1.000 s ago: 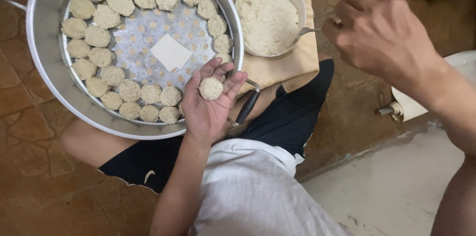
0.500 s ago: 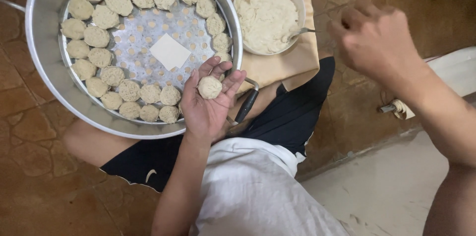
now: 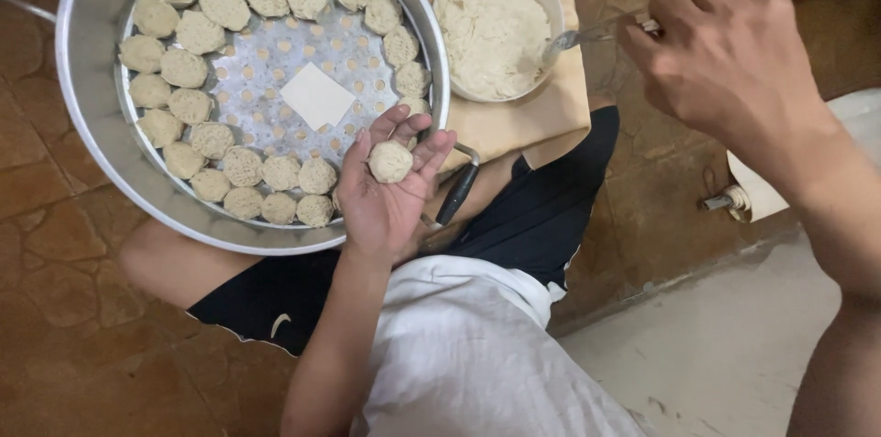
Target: Portioning dough from a bowl using a fork and placing the pieces onto a large metal tray.
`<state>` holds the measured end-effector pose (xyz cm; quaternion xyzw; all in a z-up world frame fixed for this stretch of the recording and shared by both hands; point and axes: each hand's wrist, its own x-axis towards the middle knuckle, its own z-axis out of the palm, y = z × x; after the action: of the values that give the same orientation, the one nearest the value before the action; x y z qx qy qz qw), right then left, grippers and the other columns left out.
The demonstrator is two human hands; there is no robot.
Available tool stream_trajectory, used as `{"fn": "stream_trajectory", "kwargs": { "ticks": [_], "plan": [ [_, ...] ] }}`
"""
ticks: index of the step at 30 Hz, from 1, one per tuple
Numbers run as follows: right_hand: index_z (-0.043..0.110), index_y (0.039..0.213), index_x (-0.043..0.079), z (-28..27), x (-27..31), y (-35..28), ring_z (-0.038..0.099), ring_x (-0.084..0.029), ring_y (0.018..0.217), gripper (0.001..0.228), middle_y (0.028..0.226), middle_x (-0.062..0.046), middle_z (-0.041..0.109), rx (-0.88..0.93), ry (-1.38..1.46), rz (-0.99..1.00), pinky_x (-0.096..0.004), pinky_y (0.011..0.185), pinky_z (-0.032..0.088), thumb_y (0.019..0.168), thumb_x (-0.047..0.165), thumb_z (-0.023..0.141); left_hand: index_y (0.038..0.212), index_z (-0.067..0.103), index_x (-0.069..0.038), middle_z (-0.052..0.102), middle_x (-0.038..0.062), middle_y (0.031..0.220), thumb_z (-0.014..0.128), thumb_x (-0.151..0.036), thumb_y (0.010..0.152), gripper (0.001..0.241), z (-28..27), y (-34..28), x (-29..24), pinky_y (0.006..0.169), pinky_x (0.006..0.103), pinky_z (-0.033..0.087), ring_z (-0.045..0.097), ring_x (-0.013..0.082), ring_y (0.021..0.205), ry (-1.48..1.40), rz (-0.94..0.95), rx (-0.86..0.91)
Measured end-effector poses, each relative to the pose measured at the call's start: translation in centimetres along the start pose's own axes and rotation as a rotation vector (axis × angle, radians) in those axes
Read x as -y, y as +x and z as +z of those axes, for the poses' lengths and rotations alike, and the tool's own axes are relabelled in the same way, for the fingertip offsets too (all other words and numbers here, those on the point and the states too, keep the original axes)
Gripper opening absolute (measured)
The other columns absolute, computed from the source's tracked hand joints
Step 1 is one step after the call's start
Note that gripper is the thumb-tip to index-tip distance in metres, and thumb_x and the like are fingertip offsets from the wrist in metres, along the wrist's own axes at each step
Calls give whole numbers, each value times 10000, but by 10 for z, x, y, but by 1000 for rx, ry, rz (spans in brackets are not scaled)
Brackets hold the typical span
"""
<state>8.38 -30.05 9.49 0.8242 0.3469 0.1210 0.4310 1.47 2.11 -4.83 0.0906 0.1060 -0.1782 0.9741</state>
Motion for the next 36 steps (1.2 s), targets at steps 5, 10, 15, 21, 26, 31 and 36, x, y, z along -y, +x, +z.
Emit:
{"fn": "stream_trajectory", "kwargs": {
  "ticks": [5,10,15,21,26,31,36],
  "plan": [
    [683,980,350,2,4,8,585,-90,942,164,886,140,595,-7,67,-41,-226,706,395,900,207,698,1311,604,-9,662,199,1240,586,-320,1050,407,2,-1,-1,1195,542,414,678,353,1127,14,8,-16],
    [643,901,307,8,16,14,546,-93,855,106,860,135,587,47,56,-85,-217,694,418,982,243,622,1318,599,-20,654,197,1252,579,-328,1050,409,2,0,0,1200,533,409,669,351,1142,18,-7,-18],
    [624,872,286,15,29,14,560,-79,798,167,865,125,618,29,89,-53,-225,618,385,1016,201,628,1311,601,-20,658,191,1239,581,-327,1054,400,4,0,-1,1204,532,405,681,336,1124,23,-4,-17],
    [548,787,272,68,28,-12,570,-126,737,194,745,77,508,-65,299,61,-264,523,312,647,144,591,1325,585,-15,654,200,1251,567,-319,1064,402,3,1,0,1214,537,397,684,340,1124,20,-9,2],
    [591,855,299,43,21,-12,494,-95,732,225,757,102,506,-79,219,60,-232,569,298,816,87,655,1324,589,-11,652,206,1254,563,-314,1067,398,1,2,1,1219,540,389,677,350,1135,10,-11,15],
    [644,994,380,12,11,-7,529,-58,798,264,825,143,558,-87,46,56,-200,671,345,866,150,661,1319,595,-8,654,213,1249,575,-310,1062,397,0,0,2,1212,538,400,680,347,1126,-2,-6,10],
    [645,1008,384,8,3,-4,494,-79,803,235,846,148,522,-105,47,98,-224,676,281,921,170,690,1306,604,-26,659,195,1238,599,-327,1046,398,5,-1,0,1208,528,399,670,345,1133,21,-10,-4]
  ]
}}
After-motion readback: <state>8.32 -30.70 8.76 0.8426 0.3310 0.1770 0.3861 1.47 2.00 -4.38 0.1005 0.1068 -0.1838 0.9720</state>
